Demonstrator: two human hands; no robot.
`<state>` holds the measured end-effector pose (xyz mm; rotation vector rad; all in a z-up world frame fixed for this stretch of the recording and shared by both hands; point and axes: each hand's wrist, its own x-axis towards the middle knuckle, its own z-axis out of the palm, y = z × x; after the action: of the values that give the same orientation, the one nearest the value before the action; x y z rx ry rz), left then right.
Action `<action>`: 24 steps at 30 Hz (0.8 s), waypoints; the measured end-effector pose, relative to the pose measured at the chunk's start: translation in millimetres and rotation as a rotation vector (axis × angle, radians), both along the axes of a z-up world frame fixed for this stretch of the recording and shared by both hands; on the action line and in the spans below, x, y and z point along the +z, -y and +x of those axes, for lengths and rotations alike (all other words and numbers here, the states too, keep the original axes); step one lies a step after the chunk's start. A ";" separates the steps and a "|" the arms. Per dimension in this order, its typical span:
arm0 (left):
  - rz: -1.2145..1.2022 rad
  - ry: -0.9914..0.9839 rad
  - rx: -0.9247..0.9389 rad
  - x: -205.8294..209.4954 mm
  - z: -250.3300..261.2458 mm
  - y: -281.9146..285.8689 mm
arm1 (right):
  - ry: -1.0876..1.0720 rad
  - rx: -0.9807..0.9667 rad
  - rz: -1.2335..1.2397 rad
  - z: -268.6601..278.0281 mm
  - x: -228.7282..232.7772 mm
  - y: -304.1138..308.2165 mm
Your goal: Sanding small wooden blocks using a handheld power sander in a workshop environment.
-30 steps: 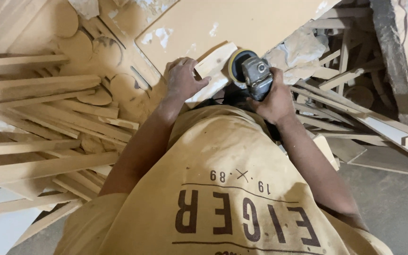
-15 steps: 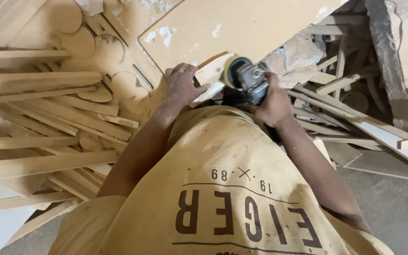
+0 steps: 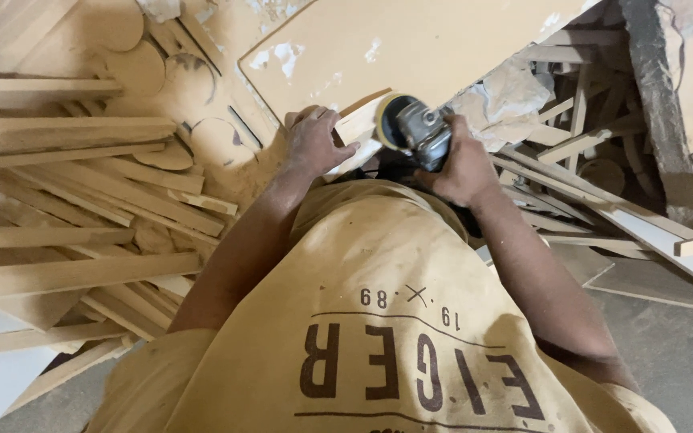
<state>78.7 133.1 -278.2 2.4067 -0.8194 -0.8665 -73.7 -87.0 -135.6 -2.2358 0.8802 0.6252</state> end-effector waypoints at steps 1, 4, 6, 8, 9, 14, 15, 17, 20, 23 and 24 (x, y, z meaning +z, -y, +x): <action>-0.002 0.000 -0.001 -2.5 0.4 1.7 | 0.000 -0.001 -0.002 3.8 6.0 -0.9; -0.009 -0.024 0.018 -1.8 1.9 0.5 | -0.017 0.010 0.024 4.6 10.7 1.2; 0.030 -0.017 -0.011 9.3 7.1 0.2 | 0.003 -0.062 -0.015 -7.2 -2.0 14.3; 0.018 -0.040 -0.003 17.9 7.4 -0.8 | 0.007 -0.087 -0.046 -10.0 4.3 17.3; 0.005 -0.063 0.000 22.4 7.8 -0.6 | 0.011 -0.116 -0.077 -11.0 7.8 19.6; 0.011 -0.063 -0.012 0.8 6.3 -0.1 | -0.003 -0.121 -0.021 -6.0 3.6 -1.4; 0.027 -0.065 -0.021 0.1 6.4 -0.5 | -0.004 -0.104 0.006 -4.3 1.1 -4.8; 0.039 -0.061 -0.033 -4.6 6.7 1.0 | -0.010 -0.117 0.006 -4.6 -1.2 -2.0; 0.039 -0.079 -0.023 6.4 10.1 1.9 | -0.004 -0.146 -0.009 -8.5 -3.4 10.8; 0.040 -0.093 -0.014 12.7 13.8 2.6 | -0.003 -0.171 -0.034 -11.0 -0.6 19.3; 0.050 -0.086 -0.026 11.7 13.3 3.1 | -0.015 -0.179 -0.046 -12.9 1.0 20.5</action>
<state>92.0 130.0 -266.5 2.3889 -0.8064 -1.0041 -86.6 -107.5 -134.7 -2.1650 1.0977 0.5436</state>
